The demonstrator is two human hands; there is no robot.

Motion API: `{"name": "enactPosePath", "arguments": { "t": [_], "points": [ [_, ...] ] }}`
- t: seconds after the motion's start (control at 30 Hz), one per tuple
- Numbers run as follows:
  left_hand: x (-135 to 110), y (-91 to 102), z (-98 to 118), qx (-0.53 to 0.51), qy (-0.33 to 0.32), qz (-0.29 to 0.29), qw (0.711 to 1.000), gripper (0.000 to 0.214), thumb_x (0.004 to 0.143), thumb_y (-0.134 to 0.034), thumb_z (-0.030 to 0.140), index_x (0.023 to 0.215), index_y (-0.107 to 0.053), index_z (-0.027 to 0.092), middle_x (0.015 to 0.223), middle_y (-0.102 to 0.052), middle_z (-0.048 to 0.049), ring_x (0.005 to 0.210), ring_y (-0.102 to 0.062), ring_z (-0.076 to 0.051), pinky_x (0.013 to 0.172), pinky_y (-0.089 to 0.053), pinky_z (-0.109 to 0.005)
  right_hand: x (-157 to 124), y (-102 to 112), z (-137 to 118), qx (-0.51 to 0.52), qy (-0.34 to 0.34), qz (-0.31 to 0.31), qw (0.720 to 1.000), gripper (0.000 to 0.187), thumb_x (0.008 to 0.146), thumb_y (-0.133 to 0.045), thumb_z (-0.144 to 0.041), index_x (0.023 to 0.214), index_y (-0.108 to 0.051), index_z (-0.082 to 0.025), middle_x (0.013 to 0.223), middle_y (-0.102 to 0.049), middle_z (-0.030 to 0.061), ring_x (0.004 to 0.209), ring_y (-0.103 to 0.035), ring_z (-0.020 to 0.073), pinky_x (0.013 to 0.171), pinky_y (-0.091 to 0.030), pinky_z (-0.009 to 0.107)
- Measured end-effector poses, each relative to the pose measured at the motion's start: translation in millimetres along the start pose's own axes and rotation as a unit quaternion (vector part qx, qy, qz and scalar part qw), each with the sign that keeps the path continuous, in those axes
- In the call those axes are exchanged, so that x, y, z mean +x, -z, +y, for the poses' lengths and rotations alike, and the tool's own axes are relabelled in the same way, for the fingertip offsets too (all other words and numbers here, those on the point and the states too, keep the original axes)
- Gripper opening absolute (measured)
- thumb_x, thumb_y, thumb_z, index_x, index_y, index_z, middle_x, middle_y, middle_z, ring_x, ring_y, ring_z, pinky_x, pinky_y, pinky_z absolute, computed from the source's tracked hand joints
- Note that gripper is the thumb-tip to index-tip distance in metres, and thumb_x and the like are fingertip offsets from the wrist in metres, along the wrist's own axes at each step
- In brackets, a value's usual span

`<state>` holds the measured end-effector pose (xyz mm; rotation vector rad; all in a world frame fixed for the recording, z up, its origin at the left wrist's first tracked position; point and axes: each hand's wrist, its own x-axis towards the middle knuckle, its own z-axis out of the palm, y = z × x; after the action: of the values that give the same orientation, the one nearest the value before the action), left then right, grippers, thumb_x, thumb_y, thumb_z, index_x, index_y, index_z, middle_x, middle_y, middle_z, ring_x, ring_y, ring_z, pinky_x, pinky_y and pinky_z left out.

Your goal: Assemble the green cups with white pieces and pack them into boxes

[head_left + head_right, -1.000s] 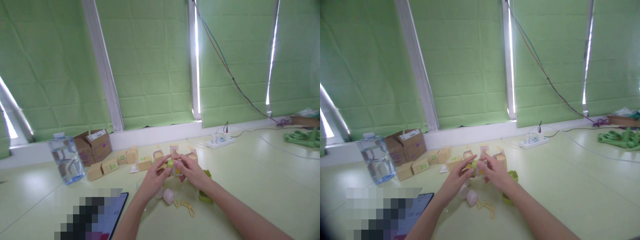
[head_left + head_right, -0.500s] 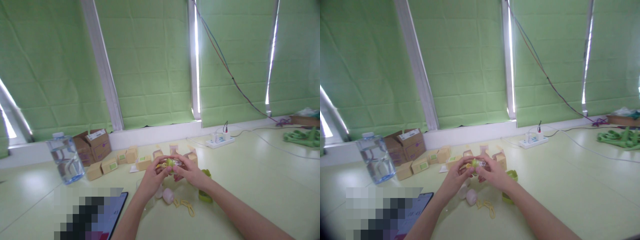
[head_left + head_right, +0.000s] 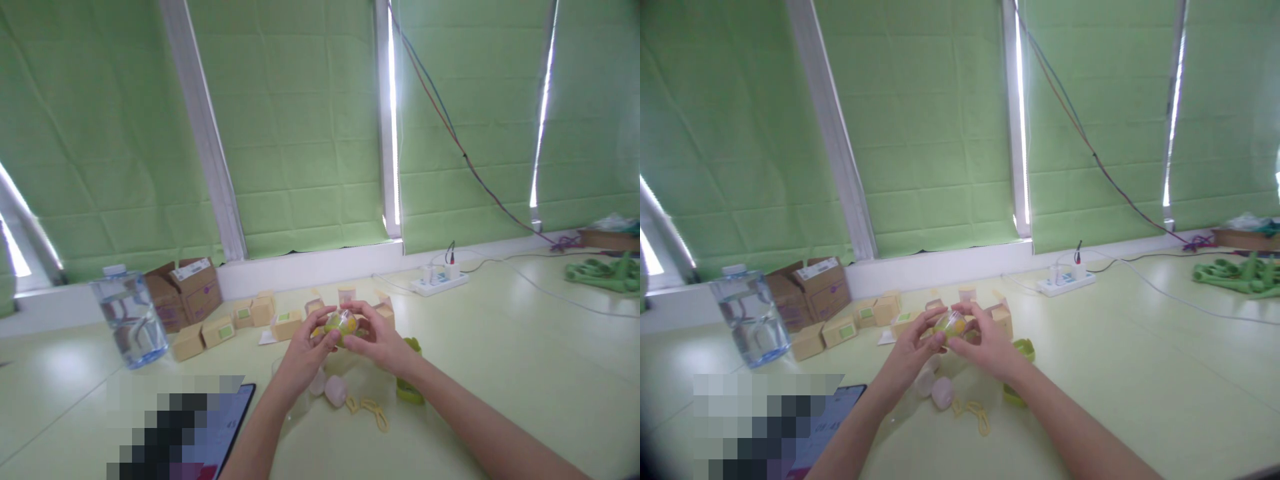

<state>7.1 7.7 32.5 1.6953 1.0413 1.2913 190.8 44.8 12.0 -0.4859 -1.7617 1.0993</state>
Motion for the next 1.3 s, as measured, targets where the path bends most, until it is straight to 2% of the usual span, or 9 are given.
{"name": "enactPosePath", "arguments": {
  "t": [0.13,0.3,0.53,0.67,1.03,1.17,1.3],
  "points": [
    [0.4,-0.5,0.5,0.004,-0.009,-0.003,1.0,0.053,0.081,-0.069,0.042,0.128,-0.054,0.023,0.125,-0.053,-0.0101,0.105,-0.062,-0.022,0.086,-0.053,-0.031,-1.3,-4.6,-2.6,-0.074,0.017,0.0,0.997,0.056,0.081,-0.071,-0.035,0.131,-0.048,-0.026,0.112,-0.061,0.0075,0.091,-0.062,0.0188,0.074,-0.056,0.032],
    [-1.8,-0.3,3.7,0.029,0.015,0.018,0.999,0.05,0.084,-0.065,0.045,0.128,-0.054,0.024,0.125,-0.052,-0.0096,0.086,-0.066,-0.017,0.078,-0.054,-0.031,0.0,-4.0,-2.3,-0.07,0.023,0.027,0.997,0.059,0.079,-0.073,-0.035,0.131,-0.047,-0.027,0.12,-0.056,0.0078,0.086,-0.059,0.0162,0.069,-0.055,0.029],
    [-0.9,-1.2,3.7,0.044,0.015,0.009,0.999,0.048,0.085,-0.059,0.051,0.119,-0.057,0.018,0.094,-0.061,-0.004,0.063,-0.062,-0.013,0.062,-0.054,-0.029,-2.0,-2.3,0.5,-0.059,0.016,0.014,0.998,0.054,0.082,-0.07,-0.034,0.13,-0.047,-0.027,0.104,-0.055,0.0038,0.077,-0.056,0.0125,0.061,-0.048,0.024],
    [-0.6,-2.2,3.0,0.046,0.006,0.01,0.999,0.047,0.086,-0.057,0.054,0.114,-0.059,0.017,0.088,-0.061,-0.0029,0.064,-0.06,-0.014,0.059,-0.053,-0.028,-2.1,-2.2,2.0,-0.051,0.014,0.005,0.999,0.051,0.083,-0.069,-0.035,0.129,-0.048,-0.027,0.099,-0.052,0.0021,0.07,-0.053,0.0102,0.059,-0.046,0.023],
    [-2.6,-5.4,5.2,0.053,-0.011,0.007,0.998,0.046,0.087,-0.054,0.055,0.116,-0.059,0.019,0.079,-0.056,0.0003,0.06,-0.055,-0.012,0.056,-0.049,-0.025,-2.4,0.7,-4.2,-0.049,0.027,-0.005,0.998,0.045,0.084,-0.069,-0.039,0.124,-0.051,-0.026,0.086,-0.045,-0.0017,0.065,-0.048,0.01,0.054,-0.041,0.022],
    [0.0,-6.8,2.9,0.036,0.001,0.017,0.999,0.047,0.087,-0.053,0.057,0.11,-0.062,0.017,0.083,-0.058,-0.0016,0.061,-0.055,-0.013,0.055,-0.05,-0.026,-2.7,-0.5,-2.1,-0.074,0.025,-0.003,0.997,0.043,0.084,-0.068,-0.045,0.12,-0.055,-0.025,0.083,-0.047,-0.0014,0.065,-0.048,0.0106,0.056,-0.042,0.022],
    [1.6,-5.5,-0.7,0.039,0.013,0.028,0.999,0.049,0.088,-0.051,0.059,0.11,-0.063,0.017,0.077,-0.057,-0.0004,0.059,-0.055,-0.013,0.055,-0.049,-0.026,-2.0,-1.6,-1.2,-0.103,0.023,-0.011,0.994,0.042,0.085,-0.066,-0.049,0.119,-0.059,-0.025,0.079,-0.051,-0.001,0.064,-0.049,0.0111,0.056,-0.042,0.023]
  ]
}}
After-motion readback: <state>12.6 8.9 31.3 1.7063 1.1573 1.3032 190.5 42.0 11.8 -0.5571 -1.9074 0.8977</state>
